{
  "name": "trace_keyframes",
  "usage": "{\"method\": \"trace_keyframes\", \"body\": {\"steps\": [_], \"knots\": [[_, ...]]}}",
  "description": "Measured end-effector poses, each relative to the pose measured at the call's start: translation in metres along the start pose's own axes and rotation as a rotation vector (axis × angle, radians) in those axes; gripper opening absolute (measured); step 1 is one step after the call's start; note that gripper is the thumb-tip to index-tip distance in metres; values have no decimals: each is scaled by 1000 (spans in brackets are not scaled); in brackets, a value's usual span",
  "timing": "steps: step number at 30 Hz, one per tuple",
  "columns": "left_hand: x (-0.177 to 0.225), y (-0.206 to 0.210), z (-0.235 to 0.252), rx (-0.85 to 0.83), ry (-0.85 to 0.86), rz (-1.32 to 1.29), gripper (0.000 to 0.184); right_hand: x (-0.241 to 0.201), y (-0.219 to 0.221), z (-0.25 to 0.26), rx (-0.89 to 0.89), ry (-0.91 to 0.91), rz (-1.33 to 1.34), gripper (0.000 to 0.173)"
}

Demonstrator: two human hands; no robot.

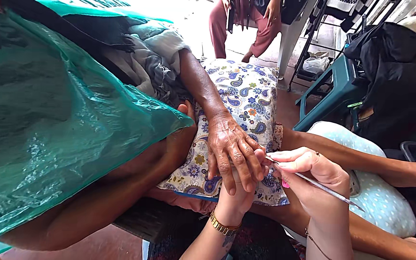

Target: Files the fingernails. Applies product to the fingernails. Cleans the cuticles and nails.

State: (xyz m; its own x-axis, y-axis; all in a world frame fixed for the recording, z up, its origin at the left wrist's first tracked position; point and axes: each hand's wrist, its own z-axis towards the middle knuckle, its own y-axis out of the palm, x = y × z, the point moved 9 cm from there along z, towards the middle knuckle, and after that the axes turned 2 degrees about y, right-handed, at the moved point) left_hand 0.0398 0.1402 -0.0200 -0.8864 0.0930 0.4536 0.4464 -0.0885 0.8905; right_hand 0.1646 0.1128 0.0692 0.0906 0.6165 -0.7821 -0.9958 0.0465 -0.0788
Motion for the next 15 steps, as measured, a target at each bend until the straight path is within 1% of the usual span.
{"method": "trace_keyframes", "body": {"steps": [2, 8, 12, 15], "knots": [[-1, -1, 0, -10, -2, 4, 11, 0, 1, 0, 8, -2, -14, 11], [0, 0, 0, -32, 8, -8, 10, 0, 1, 1, -6, 10, -5, 11], [0, 0, -1, 1, 4, 13, 13, 0, 0, 1, -9, 18, -6, 11], [1, 0, 0, -15, 10, 10, 12, -3, 2, 2, -11, 2, -31, 11]]}}
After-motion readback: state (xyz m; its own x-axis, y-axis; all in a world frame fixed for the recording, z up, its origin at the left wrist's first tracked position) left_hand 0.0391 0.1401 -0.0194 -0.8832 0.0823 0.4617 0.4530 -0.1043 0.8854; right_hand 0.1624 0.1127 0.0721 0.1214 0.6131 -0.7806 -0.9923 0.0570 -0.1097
